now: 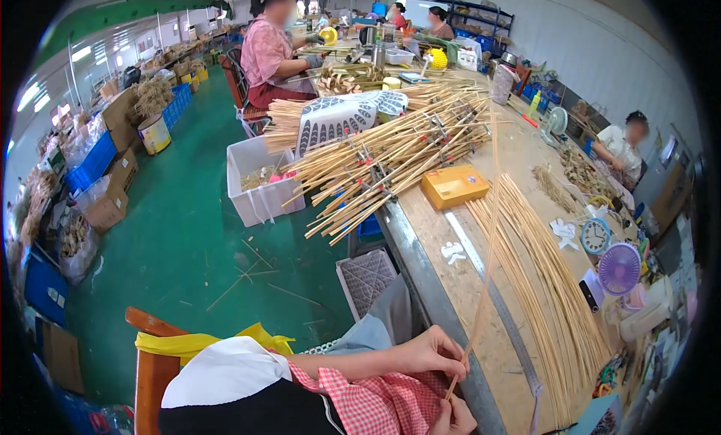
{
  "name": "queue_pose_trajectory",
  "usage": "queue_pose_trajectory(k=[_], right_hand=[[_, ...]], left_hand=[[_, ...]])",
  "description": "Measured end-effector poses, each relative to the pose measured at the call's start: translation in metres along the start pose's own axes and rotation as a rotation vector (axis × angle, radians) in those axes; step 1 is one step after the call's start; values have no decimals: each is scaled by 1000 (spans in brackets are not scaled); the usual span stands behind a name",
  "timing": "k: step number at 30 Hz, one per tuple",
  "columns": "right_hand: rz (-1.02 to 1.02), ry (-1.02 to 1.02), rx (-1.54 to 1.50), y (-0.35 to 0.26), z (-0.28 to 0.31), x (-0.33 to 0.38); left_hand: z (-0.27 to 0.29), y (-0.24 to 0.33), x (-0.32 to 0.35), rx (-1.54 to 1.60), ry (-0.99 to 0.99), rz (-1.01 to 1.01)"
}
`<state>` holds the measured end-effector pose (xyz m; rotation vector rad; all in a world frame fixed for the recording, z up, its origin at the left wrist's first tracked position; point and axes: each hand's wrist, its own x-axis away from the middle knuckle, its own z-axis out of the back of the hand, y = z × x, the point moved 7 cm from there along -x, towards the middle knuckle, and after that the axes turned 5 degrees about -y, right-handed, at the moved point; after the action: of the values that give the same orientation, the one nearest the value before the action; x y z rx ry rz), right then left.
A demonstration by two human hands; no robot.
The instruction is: The person sits at a workbench and assembles long bamboo sticks. They pick up sticks, align them, and secure them together using small metal clips. The person occasionally uses a ruler to measure the sticks and adjusts a small fan on the table.
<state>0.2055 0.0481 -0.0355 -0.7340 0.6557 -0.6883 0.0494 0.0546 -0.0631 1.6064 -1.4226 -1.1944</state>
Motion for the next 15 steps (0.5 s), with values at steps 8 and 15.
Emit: queue_pose_trajectory(k=[8,15], right_hand=[[-141,-179,-213,5,3,-6],[-15,-64,102,-17,1,-3]], left_hand=[[0,7,2,34,-26,15],[0,4,3,-4,45,-57]])
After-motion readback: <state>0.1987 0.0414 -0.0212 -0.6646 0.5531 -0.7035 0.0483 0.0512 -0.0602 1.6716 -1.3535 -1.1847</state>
